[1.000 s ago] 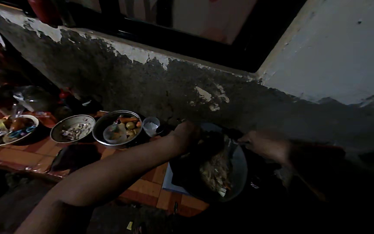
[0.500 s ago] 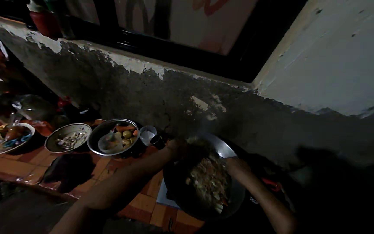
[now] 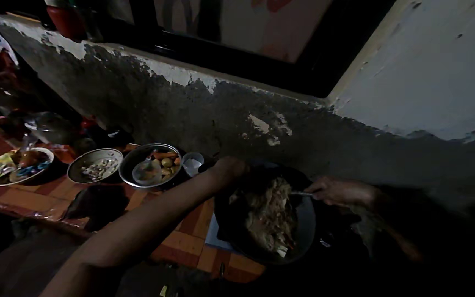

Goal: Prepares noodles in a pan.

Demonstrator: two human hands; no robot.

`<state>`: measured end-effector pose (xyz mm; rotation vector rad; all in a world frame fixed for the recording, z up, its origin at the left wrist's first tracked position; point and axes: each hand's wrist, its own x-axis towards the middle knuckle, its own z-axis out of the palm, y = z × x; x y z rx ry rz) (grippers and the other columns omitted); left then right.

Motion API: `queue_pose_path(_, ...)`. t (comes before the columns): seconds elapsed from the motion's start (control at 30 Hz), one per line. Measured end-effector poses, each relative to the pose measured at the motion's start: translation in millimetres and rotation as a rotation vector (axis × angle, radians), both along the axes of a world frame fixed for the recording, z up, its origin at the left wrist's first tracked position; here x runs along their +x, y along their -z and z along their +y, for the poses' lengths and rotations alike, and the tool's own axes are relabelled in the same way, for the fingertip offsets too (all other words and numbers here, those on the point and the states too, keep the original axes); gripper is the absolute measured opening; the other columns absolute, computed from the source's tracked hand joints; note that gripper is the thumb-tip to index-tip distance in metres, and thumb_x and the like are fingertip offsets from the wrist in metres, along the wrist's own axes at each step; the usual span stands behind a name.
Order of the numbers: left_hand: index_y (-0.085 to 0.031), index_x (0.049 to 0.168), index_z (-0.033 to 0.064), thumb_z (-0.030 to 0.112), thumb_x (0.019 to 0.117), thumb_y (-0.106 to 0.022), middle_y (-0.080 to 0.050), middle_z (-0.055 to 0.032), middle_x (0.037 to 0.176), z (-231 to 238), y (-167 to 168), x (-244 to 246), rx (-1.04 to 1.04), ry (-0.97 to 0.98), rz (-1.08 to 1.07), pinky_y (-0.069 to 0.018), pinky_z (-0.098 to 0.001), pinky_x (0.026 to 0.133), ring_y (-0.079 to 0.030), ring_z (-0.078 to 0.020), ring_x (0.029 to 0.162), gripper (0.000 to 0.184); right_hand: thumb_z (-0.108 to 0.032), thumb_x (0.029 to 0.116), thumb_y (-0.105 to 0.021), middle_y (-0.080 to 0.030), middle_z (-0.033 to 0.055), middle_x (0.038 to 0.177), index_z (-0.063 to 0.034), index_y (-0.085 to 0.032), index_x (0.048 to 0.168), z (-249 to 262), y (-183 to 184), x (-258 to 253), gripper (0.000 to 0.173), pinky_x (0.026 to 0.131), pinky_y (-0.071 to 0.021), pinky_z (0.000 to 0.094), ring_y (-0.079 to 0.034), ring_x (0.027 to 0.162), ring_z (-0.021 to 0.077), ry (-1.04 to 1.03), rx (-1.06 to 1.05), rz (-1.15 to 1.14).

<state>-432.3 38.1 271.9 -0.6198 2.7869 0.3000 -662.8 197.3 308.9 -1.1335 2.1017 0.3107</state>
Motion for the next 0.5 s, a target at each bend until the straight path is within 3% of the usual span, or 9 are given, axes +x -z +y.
queue_pose_path(0.1, -0.070, 0.113, 0.0032, 0.014, 0.1011, -0.063, -0.070, -0.0187, 0.106, 17.4, -27.6, 2.6, -0.050, 0.049, 0.003, -0.0531, -0.0570, 0.088, -0.068, -0.0384, 0.103, 0.017, -0.013, 0.1084, -0.052, -0.060, 0.0095, 0.081, -0.0042, -0.062, 0.137, -5.3, -33.3, 10.0, 0.031, 0.060, -0.0442, 0.0256, -0.049, 0.061, 0.0106, -0.058, 0.022, 0.110)
queue_pose_path(0.17, -0.070, 0.110, 0.0043, 0.013, 0.0990, -0.065, -0.070, -0.0170, 0.102, 27.4, -39.3, 2.8, -0.083, 0.083, -0.008, -0.0538, -0.0556, 0.083, -0.068, -0.0370, 0.099, 0.015, -0.010, 0.1091, -0.049, -0.064, 0.0154, 0.095, -0.0008, -0.058, 0.140, -12.1, -54.3, 24.8, 0.033, 0.073, -0.0487, 0.0315, -0.056, 0.075, 0.0167, -0.136, 0.094, 0.197)
queue_pose_path(0.23, -0.070, 0.113, 0.0044, 0.011, 0.0979, -0.066, -0.070, -0.0170, 0.105, 34.5, -45.8, 0.0, -0.088, 0.082, -0.041, -0.0538, -0.0552, 0.085, -0.067, -0.0369, 0.102, 0.017, -0.008, 0.1082, -0.050, -0.067, 0.0197, 0.106, 0.0017, -0.063, 0.133, -15.1, -64.4, 35.4, 0.030, 0.086, -0.0505, 0.0409, -0.064, 0.092, 0.0256, -0.196, 0.092, 0.283)
queue_pose_path(0.3, -0.070, 0.114, 0.0027, 0.015, 0.0986, -0.068, -0.069, -0.0182, 0.110, 33.8, -42.4, -4.5, -0.063, 0.039, -0.032, -0.0545, -0.0550, 0.090, -0.066, -0.0374, 0.108, 0.019, -0.011, 0.1069, -0.053, -0.069, 0.0186, 0.103, -0.0007, -0.069, 0.120, -14.9, -64.7, 41.0, 0.023, 0.085, -0.0515, 0.0484, -0.066, 0.096, 0.0311, -0.246, 0.041, 0.381)
queue_pose_path(0.4, -0.070, 0.114, 0.0020, 0.018, 0.0944, -0.073, -0.067, -0.0192, 0.116, 23.4, -26.6, -18.2, -0.086, -0.058, -0.070, -0.0556, -0.0560, 0.090, -0.065, -0.0386, 0.112, 0.026, -0.016, 0.1048, -0.056, -0.072, 0.0175, 0.105, -0.0083, -0.073, 0.114, -13.8, -47.7, 50.6, 0.022, 0.084, -0.0550, 0.0573, -0.069, 0.101, 0.0378, -0.260, -0.038, 0.554)
queue_pose_path(0.47, -0.068, 0.120, 0.0004, 0.016, 0.0936, -0.071, -0.065, -0.0212, 0.125, 14.1, -10.1, -26.3, -0.104, -0.103, -0.106, -0.0513, -0.0584, 0.098, -0.061, -0.0407, 0.120, 0.031, -0.013, 0.1040, -0.057, -0.072, 0.0202, 0.103, -0.0038, -0.073, 0.106, -11.8, -24.0, 56.6, 0.019, 0.084, -0.0547, 0.0588, -0.069, 0.101, 0.0403, -0.195, -0.124, 0.622)
queue_pose_path(0.5, -0.067, 0.124, -0.0002, 0.012, 0.0958, -0.068, -0.064, -0.0221, 0.128, 9.5, 1.0, -27.9, -0.090, -0.106, -0.103, -0.0487, -0.0595, 0.101, -0.059, -0.0419, 0.123, 0.031, -0.011, 0.1038, -0.057, -0.071, 0.0225, 0.107, -0.0013, -0.073, 0.109, -12.1, -9.5, 55.3, 0.019, 0.086, -0.0539, 0.0599, -0.069, 0.104, 0.0424, -0.155, -0.157, 0.629)
